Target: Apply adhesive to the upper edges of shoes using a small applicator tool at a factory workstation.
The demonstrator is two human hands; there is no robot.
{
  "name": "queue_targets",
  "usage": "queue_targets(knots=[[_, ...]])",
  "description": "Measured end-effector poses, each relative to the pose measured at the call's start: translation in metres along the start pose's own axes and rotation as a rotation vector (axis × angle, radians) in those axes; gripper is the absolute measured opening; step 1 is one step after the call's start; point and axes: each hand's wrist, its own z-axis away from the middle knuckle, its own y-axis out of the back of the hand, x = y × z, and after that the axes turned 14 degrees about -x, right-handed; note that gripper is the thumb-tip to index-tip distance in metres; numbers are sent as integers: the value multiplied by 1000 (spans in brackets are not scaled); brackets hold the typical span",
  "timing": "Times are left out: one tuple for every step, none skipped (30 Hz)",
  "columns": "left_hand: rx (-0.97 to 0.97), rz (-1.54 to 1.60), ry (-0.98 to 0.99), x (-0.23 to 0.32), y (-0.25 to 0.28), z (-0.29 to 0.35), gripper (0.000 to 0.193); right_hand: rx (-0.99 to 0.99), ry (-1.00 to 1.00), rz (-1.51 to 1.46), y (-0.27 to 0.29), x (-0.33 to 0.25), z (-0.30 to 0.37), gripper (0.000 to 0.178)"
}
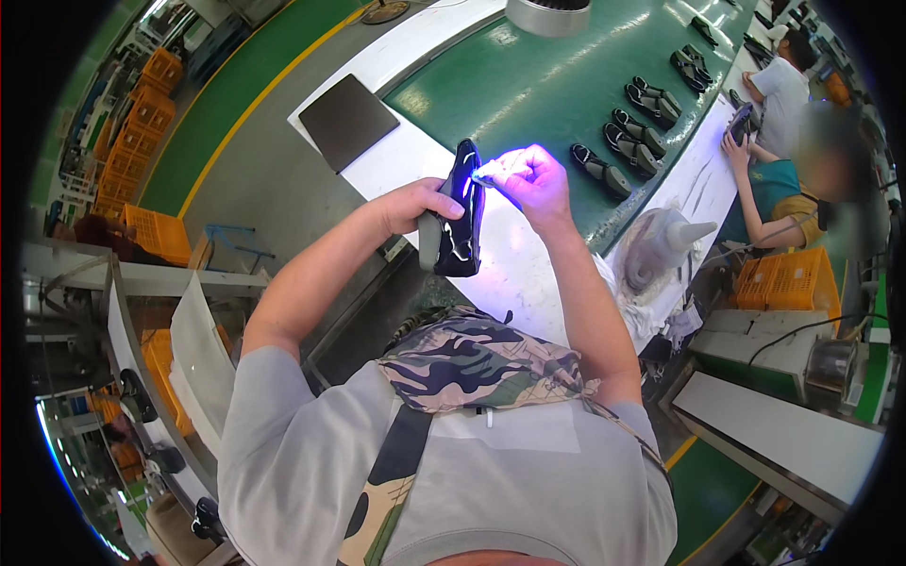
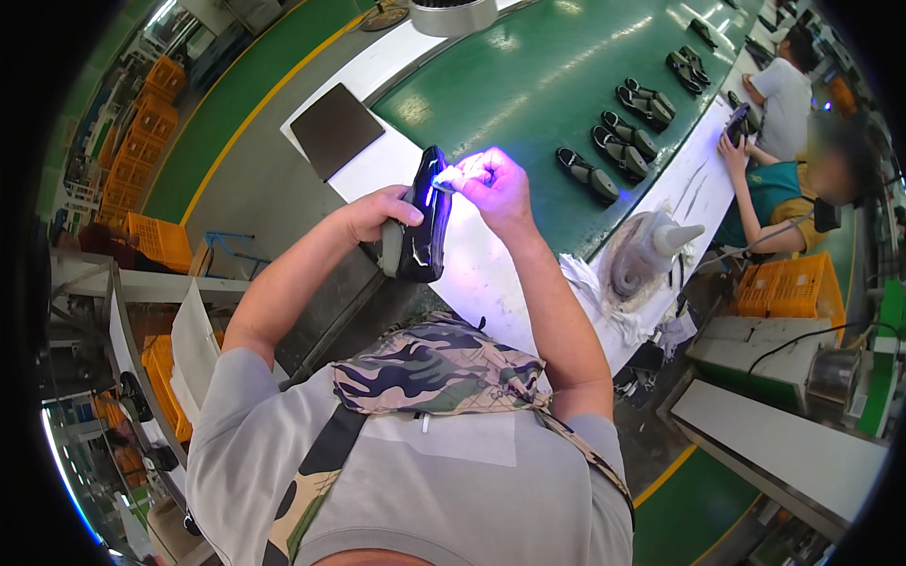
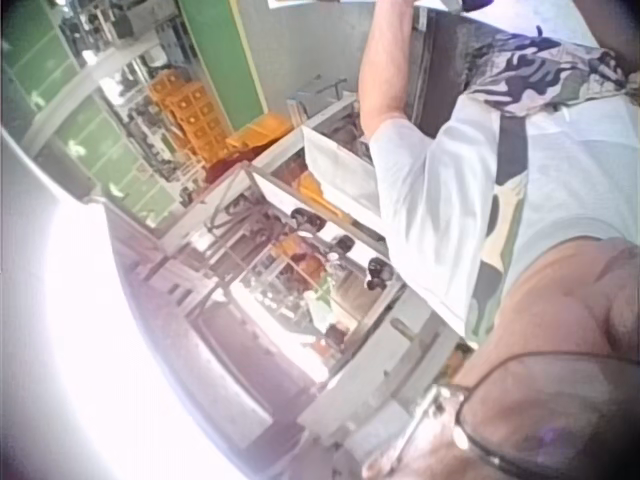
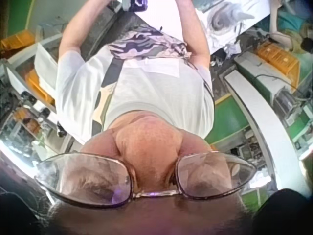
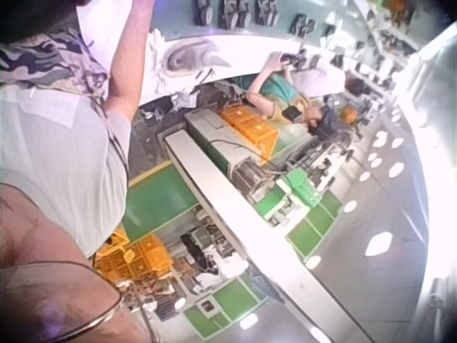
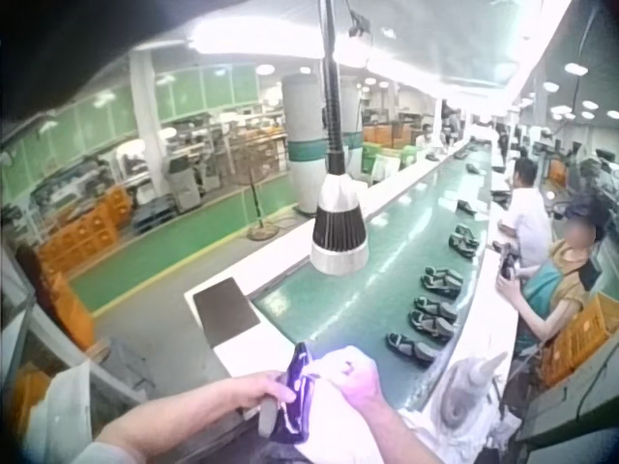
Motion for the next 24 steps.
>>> queue_targets(knots=[[16, 45, 1, -3, 5, 2, 49, -23, 8, -30, -2, 3, 0, 28], [22, 50, -2, -4, 8, 5, 49, -29, 4, -34, -5, 4, 0, 28], [39, 82, -9, -4, 11, 8, 49, -61, -9, -62, -7, 5, 0, 28], [56, 113, -15, -5, 15, 10, 49, -93, -21, -90, -9, 6, 0, 28], [54, 111, -24, -6, 18, 14, 49, -99, -26, -95, -14, 2, -1, 28], [60, 116, -27, -7, 21, 16, 49, -109, -89, -143, -19, -4, -1, 28], [96, 138, -43, -10, 23, 19, 48, -118, -153, -191, -24, -8, -1, 28], [129, 158, -59, -10, 26, 21, 47, -123, -156, -193, -26, -8, -2, 28], [108, 200, -56, -12, 31, 24, 45, -153, -168, -178, -27, -8, -2, 27], [113, 203, -59, -15, 34, 26, 45, -184, -180, -163, -28, -8, -3, 27], [110, 267, -90, -17, 33, 27, 45, -189, -182, -166, -30, -8, -3, 27], [107, 330, -121, -18, 33, 30, 45, -203, -188, -154, -32, -9, -4, 27], [111, 333, -124, -20, 34, 32, 45, -217, -195, -142, -34, -9, -5, 26], [117, 375, -128, -22, 35, 35, 45, -222, -198, -145, -36, -9, -6, 26], [123, 417, -132, -24, 36, 38, 45, -235, -181, -110, -38, -9, -6, 26], [128, 420, -135, -27, 37, 40, 45, -248, -164, -75, -40, -8, -7, 26], [139, 439, -139, -28, 36, 42, 44, -254, -166, -78, -42, -8, -8, 26], [150, 457, -143, -30, 36, 44, 44, -260, -155, -61, -44, -8, -9, 26], [155, 460, -147, -33, 35, 46, 44, -266, -145, -45, -46, -8, -9, 27], [164, 515, -171, -36, 35, 48, 43, -271, -146, -48, -49, -9, -10, 27], [173, 571, -195, -39, 35, 50, 42, -263, -156, -47, -52, -12, -10, 25], [178, 572, -199, -43, 36, 52, 42, -254, -166, -46, -54, -13, -10, 23], [177, 595, -217, -46, 37, 54, 41, -260, -167, -48, -55, -11, -11, 23], [177, 617, -235, -49, 38, 56, 40, -276, -151, -34, -55, -8, -10, 23]])
